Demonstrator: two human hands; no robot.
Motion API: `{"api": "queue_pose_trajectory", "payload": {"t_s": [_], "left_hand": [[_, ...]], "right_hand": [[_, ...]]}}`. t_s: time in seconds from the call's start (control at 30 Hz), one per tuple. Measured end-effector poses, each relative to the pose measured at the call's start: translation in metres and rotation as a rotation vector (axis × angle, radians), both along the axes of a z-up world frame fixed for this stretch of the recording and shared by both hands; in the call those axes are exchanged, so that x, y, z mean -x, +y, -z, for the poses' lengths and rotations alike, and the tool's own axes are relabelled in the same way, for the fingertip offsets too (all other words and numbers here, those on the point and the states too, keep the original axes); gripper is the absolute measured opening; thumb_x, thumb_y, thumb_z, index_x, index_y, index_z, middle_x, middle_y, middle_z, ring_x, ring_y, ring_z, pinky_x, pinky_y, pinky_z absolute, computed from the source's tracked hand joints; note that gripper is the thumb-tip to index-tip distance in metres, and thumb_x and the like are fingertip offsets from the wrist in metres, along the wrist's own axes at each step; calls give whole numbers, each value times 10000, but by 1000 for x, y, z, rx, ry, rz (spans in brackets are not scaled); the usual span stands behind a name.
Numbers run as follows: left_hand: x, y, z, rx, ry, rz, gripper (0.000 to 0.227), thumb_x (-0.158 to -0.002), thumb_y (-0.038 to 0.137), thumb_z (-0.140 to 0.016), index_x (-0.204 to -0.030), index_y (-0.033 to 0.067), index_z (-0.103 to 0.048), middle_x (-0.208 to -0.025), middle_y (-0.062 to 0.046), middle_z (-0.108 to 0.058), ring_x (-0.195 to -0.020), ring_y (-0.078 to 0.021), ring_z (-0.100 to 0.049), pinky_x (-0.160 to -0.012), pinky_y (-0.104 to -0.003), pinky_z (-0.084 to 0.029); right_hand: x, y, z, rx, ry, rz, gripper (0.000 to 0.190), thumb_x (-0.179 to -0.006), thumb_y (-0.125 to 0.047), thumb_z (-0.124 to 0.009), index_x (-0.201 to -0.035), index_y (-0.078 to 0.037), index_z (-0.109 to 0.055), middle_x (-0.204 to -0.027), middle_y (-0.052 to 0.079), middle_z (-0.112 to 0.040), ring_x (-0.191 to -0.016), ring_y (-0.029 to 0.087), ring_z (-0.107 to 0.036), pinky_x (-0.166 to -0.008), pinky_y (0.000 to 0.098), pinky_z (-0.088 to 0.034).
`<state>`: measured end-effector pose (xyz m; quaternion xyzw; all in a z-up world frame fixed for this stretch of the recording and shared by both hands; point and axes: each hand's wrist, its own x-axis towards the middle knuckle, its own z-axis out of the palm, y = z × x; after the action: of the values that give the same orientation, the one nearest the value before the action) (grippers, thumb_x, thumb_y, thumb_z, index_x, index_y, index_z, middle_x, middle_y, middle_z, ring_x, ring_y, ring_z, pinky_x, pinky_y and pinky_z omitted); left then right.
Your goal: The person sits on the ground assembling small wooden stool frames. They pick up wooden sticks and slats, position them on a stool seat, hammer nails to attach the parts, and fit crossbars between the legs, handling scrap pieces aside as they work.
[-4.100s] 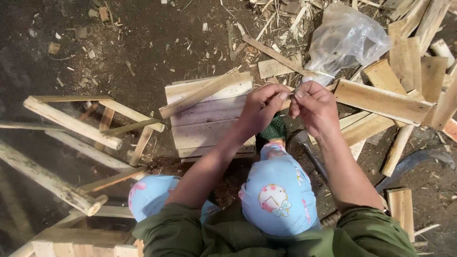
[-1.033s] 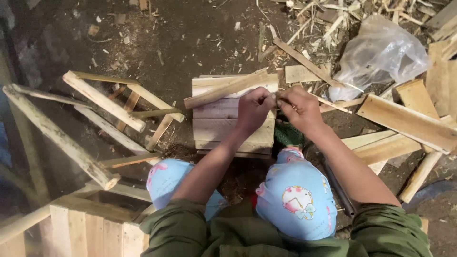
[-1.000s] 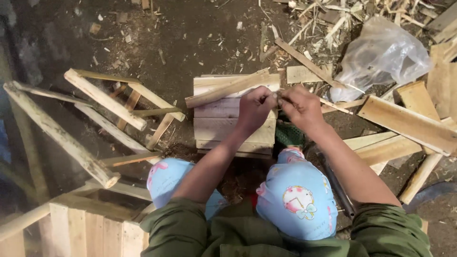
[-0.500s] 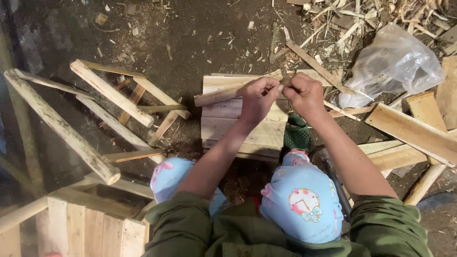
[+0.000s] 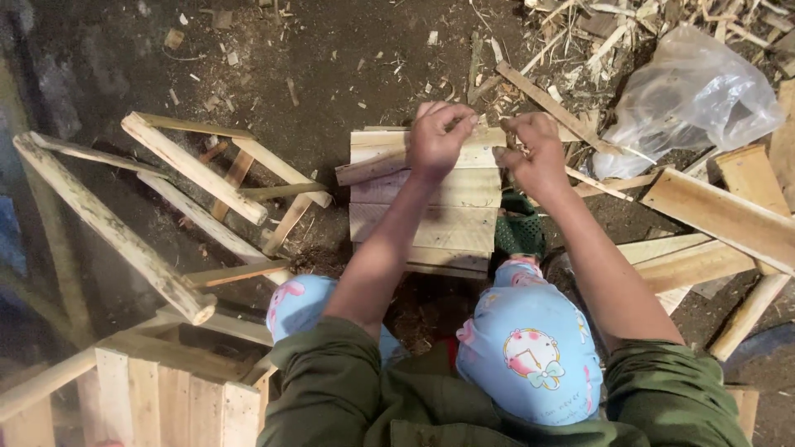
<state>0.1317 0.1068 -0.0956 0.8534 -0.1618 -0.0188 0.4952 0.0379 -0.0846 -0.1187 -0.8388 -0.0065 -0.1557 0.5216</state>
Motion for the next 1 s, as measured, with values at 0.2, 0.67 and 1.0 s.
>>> {"api": "queue_pose_trajectory", "payload": {"t_s": [0.2, 0.67, 1.0], "left_hand": [[-2, -4, -4, 36, -41, 21, 82, -865, 263, -799, -925, 207, -803, -844, -29, -738, -970, -265, -672, -929, -398, -522], [0, -5, 1, -59, -79, -9, 76, -876, 324, -774, -941, 287, -790, -870, 55, -740, -993, -198, -677, -908, -377, -478], [1, -6, -1, -81, -100, 8, 58, -878, 313, -771, -933, 300, -783, -882, 75, -736, -1009, -184, -671, -910, -360, -461]], "right_hand": [[0, 4, 22, -77, 0, 37, 311, -818, -38, -867, -1107, -15, -754, -1103, 170, -627, -1050, 431, -600, -946, 500, -463], [-2, 6, 19, -120, 4, 51, 339, -807, -69, -875, -1130, -58, -773, -1093, 150, -642, -1052, 433, -621, -948, 514, -472], [-1, 5, 16, -104, 19, 46, 354, -793, -31, -874, -1130, -32, -767, -1103, 176, -650, -1038, 464, -626, -937, 552, -479]]}}
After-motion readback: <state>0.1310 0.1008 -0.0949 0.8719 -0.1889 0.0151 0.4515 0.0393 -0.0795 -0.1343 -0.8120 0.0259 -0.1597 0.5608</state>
